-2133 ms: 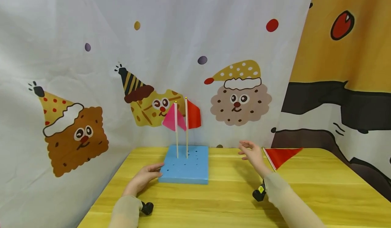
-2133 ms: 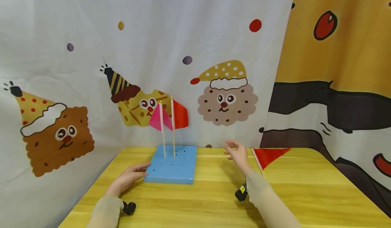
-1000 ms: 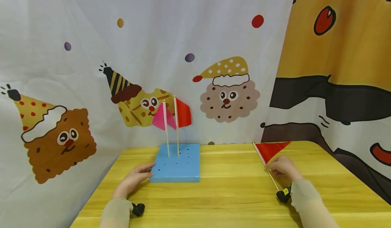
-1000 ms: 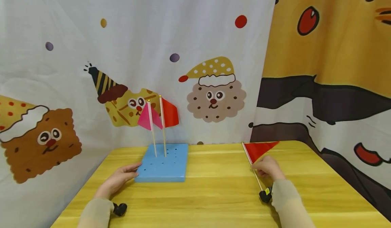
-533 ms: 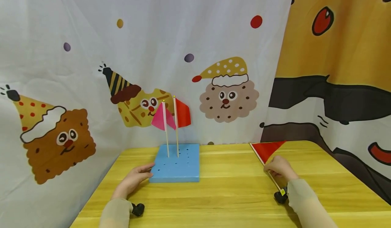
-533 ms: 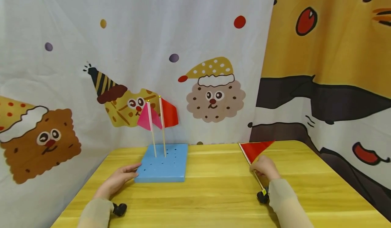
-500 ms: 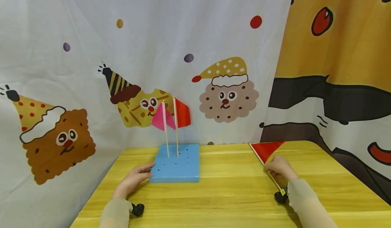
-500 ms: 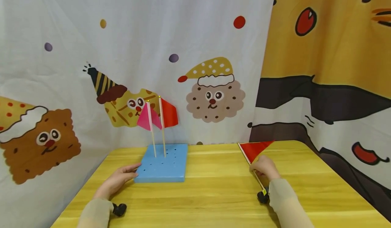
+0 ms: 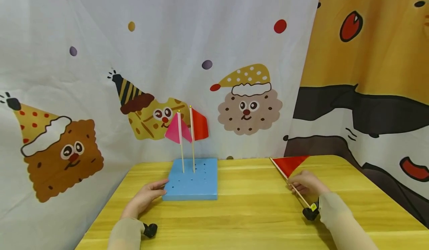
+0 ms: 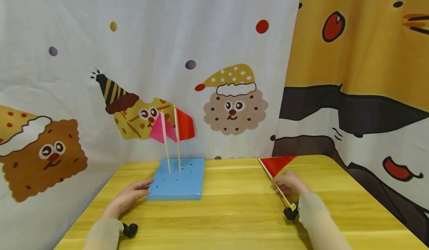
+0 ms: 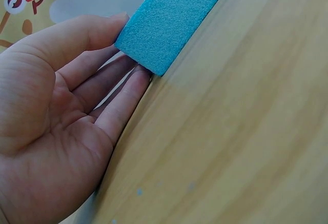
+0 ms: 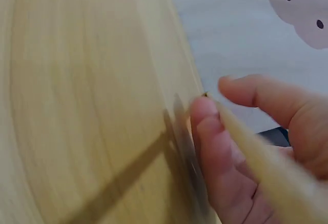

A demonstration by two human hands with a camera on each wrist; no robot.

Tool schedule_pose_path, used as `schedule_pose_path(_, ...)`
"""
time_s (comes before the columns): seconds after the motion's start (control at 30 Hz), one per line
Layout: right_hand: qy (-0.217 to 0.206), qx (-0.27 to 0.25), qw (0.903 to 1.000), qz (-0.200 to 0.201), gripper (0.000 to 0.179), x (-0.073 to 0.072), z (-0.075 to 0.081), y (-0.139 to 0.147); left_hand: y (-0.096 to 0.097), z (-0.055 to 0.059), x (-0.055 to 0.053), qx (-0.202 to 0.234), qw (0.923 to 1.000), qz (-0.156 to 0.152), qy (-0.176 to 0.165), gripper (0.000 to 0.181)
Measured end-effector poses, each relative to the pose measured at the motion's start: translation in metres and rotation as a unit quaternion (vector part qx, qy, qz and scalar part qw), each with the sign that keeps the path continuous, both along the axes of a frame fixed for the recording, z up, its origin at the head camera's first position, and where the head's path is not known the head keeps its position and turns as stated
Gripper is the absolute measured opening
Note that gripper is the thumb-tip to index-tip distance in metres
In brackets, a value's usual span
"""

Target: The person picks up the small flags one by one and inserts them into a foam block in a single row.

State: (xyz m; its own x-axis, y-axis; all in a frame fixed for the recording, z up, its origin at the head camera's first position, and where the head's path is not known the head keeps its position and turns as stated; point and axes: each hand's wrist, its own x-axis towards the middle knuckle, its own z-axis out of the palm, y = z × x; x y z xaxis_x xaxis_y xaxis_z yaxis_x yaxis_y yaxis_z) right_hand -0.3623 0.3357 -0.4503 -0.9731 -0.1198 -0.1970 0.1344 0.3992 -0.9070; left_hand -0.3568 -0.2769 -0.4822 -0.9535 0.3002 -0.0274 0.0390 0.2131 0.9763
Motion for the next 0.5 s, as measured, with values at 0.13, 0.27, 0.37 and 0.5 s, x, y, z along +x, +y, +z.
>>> schedule_pose_path(0.13, -0.028, -0.055, 0.998, 0.012, 0.028, -0.001, -0.008, -0.002, 0.002, -0.001, 0.001, -0.003, 1.0, 0.001, -0.006, 0.06)
schedule_pose_path(0.27, -0.044, -0.095, 0.994, 0.03, 0.026, -0.004, -0.011, -0.003, 0.003, 0.0, 0.002, -0.002, 1.0, 0.004, -0.008, 0.059)
schedule_pose_path(0.37, -0.048, -0.11, 0.9917, 0.045, 0.025, -0.007, -0.012, -0.003, 0.003, 0.001, 0.002, -0.004, 1.0, 0.003, -0.006, 0.059)
schedule_pose_path(0.5, -0.051, -0.135, 0.9873, 0.066, 0.025, -0.009, -0.009, -0.003, 0.001, 0.002, 0.002, -0.006, 1.0, 0.004, -0.005, 0.059)
